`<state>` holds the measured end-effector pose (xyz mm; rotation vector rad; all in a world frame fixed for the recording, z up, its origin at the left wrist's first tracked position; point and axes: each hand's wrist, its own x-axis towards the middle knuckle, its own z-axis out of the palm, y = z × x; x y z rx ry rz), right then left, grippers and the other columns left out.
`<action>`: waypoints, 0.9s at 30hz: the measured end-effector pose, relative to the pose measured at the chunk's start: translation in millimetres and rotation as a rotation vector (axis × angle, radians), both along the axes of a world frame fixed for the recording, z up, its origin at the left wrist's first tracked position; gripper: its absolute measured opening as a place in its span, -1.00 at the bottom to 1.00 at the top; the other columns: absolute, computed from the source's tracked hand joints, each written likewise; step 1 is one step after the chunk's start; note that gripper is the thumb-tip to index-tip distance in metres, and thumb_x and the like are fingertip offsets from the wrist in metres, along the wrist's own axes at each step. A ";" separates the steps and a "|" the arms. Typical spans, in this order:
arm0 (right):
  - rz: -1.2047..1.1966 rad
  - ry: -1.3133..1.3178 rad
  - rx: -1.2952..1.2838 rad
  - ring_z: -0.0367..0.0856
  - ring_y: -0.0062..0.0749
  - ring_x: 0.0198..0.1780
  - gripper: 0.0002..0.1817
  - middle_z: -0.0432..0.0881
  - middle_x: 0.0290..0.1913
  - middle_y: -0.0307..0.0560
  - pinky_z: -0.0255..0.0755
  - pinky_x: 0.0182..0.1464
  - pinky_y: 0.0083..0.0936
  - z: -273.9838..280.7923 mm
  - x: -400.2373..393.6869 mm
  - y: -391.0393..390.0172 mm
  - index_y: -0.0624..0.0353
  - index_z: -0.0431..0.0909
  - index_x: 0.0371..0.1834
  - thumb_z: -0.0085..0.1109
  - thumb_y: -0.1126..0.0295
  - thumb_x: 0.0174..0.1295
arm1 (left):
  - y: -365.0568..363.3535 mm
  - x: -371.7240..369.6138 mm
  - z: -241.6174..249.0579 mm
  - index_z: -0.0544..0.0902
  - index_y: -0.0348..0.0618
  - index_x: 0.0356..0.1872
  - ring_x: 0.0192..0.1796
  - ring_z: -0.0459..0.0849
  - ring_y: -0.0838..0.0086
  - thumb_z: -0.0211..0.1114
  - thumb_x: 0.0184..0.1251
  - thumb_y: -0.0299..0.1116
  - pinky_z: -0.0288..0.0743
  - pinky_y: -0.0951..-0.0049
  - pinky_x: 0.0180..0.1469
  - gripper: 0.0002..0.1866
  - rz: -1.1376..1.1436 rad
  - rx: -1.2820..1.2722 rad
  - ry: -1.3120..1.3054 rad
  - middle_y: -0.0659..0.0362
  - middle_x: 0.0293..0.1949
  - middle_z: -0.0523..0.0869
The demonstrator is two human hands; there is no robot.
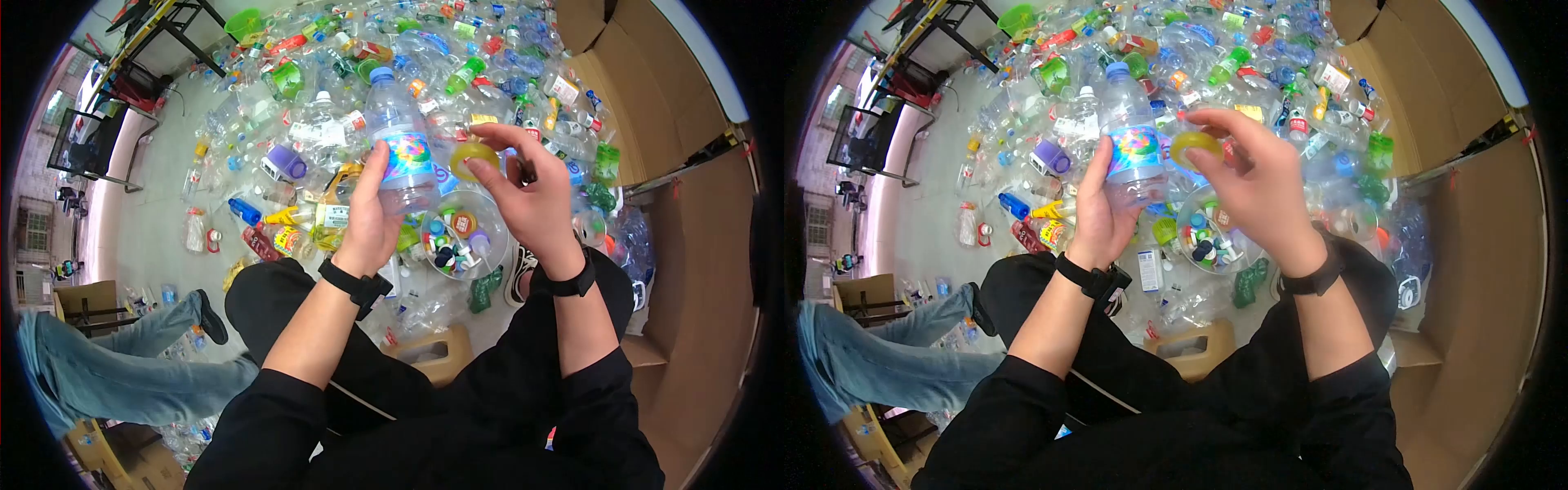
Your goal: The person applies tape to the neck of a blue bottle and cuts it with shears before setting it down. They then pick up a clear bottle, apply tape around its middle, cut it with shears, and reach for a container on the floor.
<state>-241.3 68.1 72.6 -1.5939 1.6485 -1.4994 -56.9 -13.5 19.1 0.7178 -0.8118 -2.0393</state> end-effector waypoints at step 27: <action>0.121 0.402 -0.136 0.75 -0.09 -0.18 -0.73 0.73 -0.19 -0.08 0.63 -0.19 -0.35 -6.4 -4.8 1.6 0.08 0.71 -0.04 0.46 0.49 0.19 | 9.8 -11.3 -9.9 0.14 -0.19 0.64 0.36 0.54 0.39 0.37 0.48 -0.23 0.45 0.30 0.37 -0.16 -0.052 -0.198 -0.189 0.07 0.36 0.52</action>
